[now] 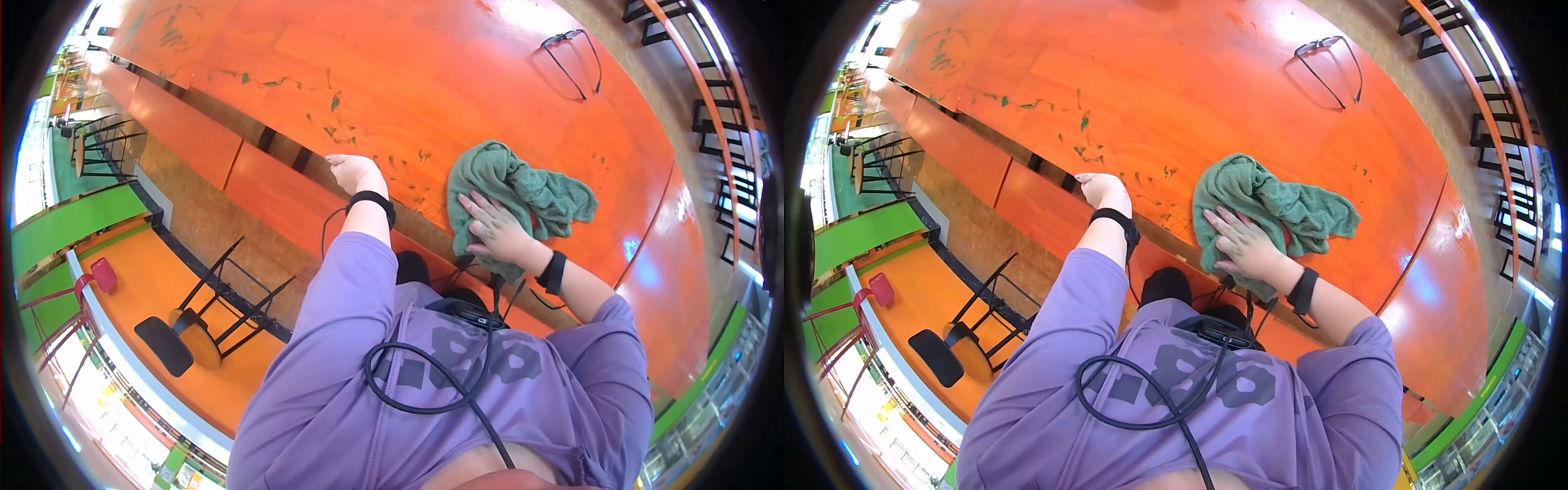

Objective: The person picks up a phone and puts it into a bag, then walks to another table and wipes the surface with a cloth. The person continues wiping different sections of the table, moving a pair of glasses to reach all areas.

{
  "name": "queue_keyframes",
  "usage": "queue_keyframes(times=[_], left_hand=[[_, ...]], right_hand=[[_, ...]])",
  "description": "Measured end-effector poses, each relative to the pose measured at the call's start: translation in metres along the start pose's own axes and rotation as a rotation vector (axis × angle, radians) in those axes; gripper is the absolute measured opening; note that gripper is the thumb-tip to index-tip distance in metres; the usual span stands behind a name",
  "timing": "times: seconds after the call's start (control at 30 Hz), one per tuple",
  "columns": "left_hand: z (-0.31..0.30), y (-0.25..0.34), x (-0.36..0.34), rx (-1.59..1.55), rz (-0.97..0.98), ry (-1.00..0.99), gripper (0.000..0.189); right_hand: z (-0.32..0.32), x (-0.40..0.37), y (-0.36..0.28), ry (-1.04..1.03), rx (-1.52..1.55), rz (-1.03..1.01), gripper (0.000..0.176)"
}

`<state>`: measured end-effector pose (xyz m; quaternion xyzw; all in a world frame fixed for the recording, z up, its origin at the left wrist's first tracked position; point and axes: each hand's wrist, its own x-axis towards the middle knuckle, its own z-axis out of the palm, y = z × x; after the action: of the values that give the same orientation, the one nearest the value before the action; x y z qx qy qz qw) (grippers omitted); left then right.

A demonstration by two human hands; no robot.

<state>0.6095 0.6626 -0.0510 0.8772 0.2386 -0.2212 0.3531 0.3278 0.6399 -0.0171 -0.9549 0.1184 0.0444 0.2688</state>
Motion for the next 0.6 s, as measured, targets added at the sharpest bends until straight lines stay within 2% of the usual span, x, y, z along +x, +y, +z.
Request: queue_keyframes(times=[0.13,0.23,0.3,0.4,0.6], left_hand=[[0.001,-0.001,0.001,0.018,-0.008,0.001,0.066],[0.008,-0.005,0.007,0.044,0.042,0.115,0.074],[0.007,-0.005,0.009,0.057,0.025,0.063,0.07],[0.007,-0.006,0.011,0.049,0.005,0.032,0.069],[0.002,-0.001,0.001,0.017,0.005,0.025,0.068]], right_hand=[[0.008,0.059,-0.001,0.119,-0.049,0.034,0.04],[0.015,0.097,-0.005,0.243,-0.047,0.067,0.041],[0.013,0.1,-0.005,0.279,-0.055,0.081,0.041],[0.014,0.077,-0.001,0.303,-0.018,0.032,0.035],[0.013,-0.039,0.006,0.135,-0.04,0.116,0.016]])
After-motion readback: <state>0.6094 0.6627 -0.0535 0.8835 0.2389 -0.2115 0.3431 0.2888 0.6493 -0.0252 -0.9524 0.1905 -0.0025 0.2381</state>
